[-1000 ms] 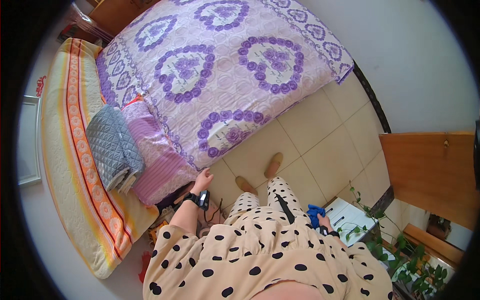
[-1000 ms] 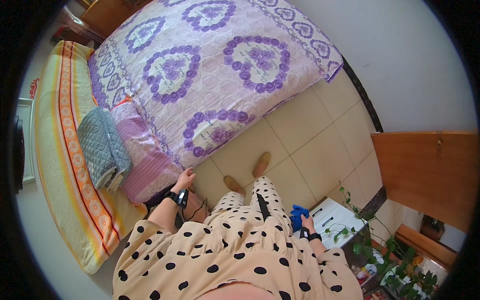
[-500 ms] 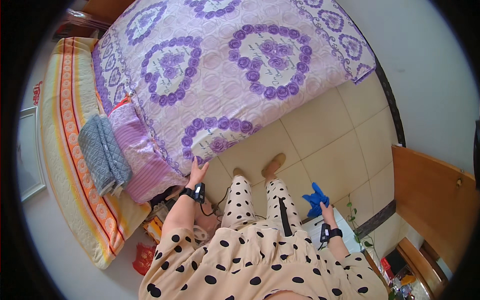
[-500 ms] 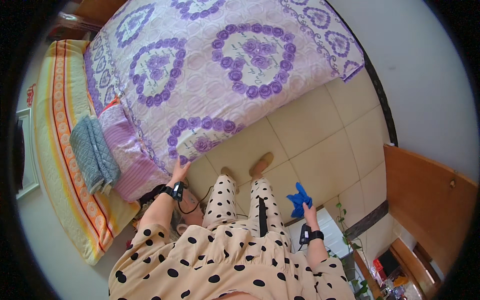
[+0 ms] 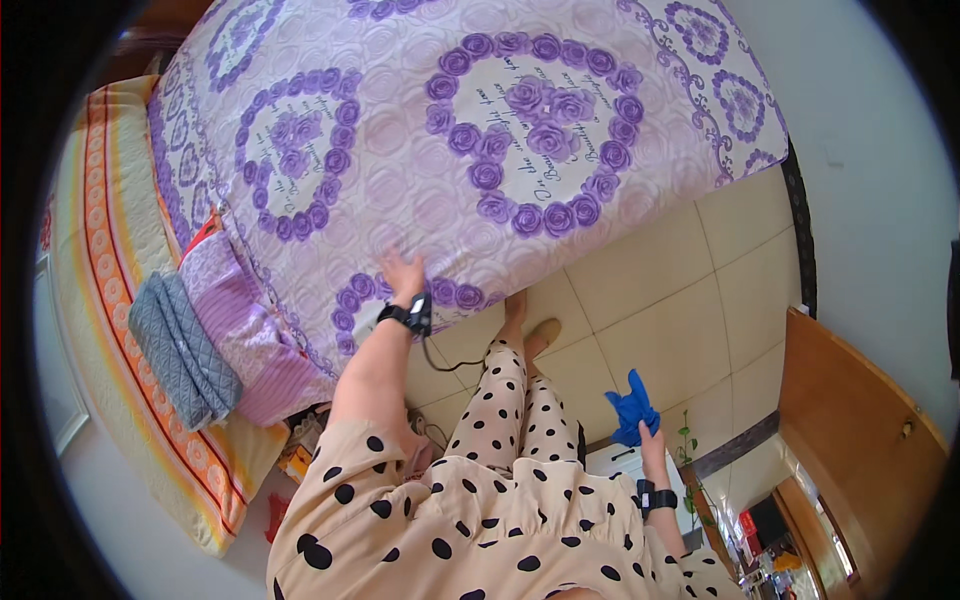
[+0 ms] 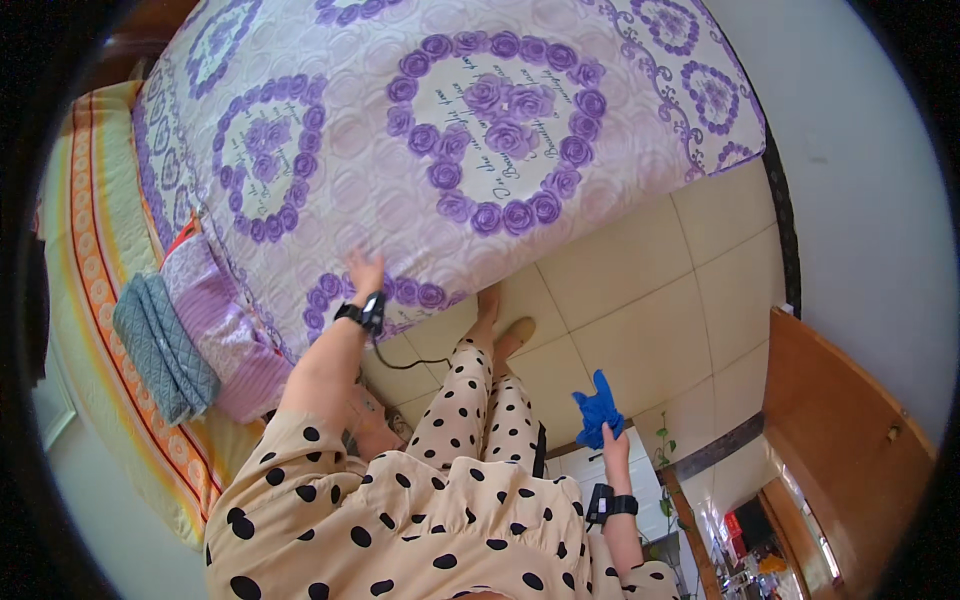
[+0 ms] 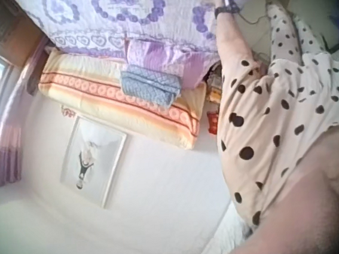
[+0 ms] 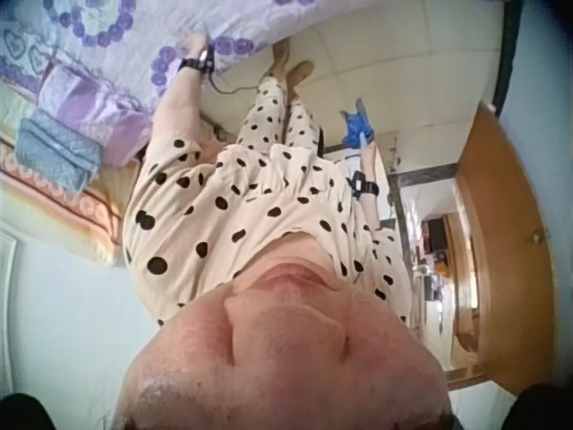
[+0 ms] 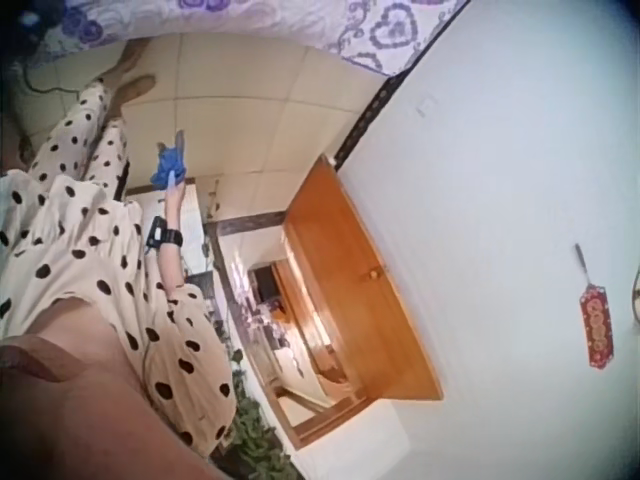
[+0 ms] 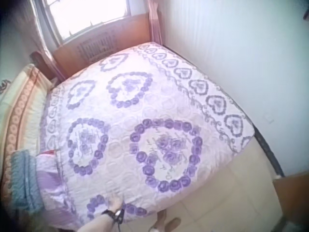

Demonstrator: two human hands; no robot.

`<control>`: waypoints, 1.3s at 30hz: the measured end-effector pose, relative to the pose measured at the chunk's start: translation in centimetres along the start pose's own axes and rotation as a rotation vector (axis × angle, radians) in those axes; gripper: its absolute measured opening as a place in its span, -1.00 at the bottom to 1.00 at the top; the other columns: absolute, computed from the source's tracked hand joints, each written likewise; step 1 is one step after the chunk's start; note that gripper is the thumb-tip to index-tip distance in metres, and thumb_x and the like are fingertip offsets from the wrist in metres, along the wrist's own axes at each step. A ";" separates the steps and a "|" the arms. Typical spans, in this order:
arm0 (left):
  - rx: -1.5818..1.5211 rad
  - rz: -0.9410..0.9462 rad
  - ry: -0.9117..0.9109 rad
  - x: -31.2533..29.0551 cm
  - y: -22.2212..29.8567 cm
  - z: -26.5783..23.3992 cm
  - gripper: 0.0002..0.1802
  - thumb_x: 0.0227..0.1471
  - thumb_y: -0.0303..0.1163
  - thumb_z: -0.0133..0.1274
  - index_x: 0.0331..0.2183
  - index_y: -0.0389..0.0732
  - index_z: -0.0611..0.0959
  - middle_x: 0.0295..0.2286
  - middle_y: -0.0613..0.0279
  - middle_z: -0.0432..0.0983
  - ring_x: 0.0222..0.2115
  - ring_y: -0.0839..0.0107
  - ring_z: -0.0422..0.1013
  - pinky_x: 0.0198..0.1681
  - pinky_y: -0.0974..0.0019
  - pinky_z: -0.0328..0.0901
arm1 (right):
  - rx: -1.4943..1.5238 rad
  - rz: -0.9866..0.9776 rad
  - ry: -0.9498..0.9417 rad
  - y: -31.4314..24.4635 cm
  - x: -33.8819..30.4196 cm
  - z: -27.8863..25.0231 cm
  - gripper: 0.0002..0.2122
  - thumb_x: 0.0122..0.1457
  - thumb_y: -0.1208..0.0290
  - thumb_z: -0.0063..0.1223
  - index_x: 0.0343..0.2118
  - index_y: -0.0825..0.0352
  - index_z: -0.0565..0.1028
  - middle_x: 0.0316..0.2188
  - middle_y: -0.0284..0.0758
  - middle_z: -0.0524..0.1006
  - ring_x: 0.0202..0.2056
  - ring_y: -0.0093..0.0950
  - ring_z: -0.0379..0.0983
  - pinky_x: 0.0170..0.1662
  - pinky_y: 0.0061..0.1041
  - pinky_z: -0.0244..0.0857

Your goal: Clean and tidy various surfaces in a bedroom including shelves, a wardrobe, a bed, and a window sill.

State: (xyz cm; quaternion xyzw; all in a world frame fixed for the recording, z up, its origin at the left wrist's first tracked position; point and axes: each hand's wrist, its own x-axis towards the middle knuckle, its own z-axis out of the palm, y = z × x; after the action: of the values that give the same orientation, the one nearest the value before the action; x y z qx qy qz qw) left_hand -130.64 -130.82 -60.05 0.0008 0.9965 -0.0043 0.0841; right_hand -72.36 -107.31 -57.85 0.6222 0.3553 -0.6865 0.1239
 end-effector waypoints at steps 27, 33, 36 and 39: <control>-0.811 -0.273 -1.236 -9.1 31.1 -2.5 -0.48 0.07 -0.15 0.16 0.00 -0.20 0.47 -0.31 0.36 0.50 -0.45 0.63 0.39 -0.44 0.53 0.31 | -0.737 -1.359 0.038 -41.0 22.3 17.7 -0.60 0.03 0.47 0.06 0.00 0.15 0.47 0.11 -0.21 0.37 0.14 -0.21 0.23 0.16 -0.18 0.14; -0.609 -0.439 -1.231 -13.1 29.6 0.1 -0.55 0.09 -0.23 0.14 -0.04 -0.28 0.52 -0.25 0.28 0.54 -0.29 0.52 0.46 -0.22 0.43 0.37 | -0.938 -1.568 -0.356 -40.1 32.8 14.2 -0.45 -0.03 0.45 0.17 0.11 0.06 0.39 0.20 -0.29 0.29 0.24 -0.26 0.14 0.27 -0.14 0.01; -0.683 -0.504 -1.242 -14.4 29.0 1.1 -0.53 0.08 -0.21 0.16 -0.04 -0.28 0.52 -0.26 0.26 0.55 -0.31 0.50 0.47 -0.24 0.41 0.39 | -0.888 -1.328 -0.007 -45.6 38.8 1.5 -0.43 0.04 0.08 0.11 0.15 0.13 0.37 0.17 -0.34 0.34 0.19 -0.27 0.22 0.26 -0.29 0.03; -0.657 -0.468 -1.225 -15.2 33.4 2.0 -0.53 0.05 -0.18 0.18 -0.08 -0.29 0.54 -0.30 0.28 0.55 -0.37 0.51 0.47 -0.30 0.41 0.39 | -1.127 -1.041 0.385 -48.1 40.9 -12.6 -0.48 0.04 0.24 0.15 0.12 0.17 0.37 0.16 -0.30 0.33 0.18 -0.21 0.20 0.19 -0.18 0.05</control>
State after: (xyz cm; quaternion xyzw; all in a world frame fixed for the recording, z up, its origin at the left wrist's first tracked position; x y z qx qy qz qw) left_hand -115.20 -97.45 -59.71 -0.2398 0.6947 0.2770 0.6190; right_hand -100.11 -53.65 -80.04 0.3276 0.9100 -0.2532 0.0197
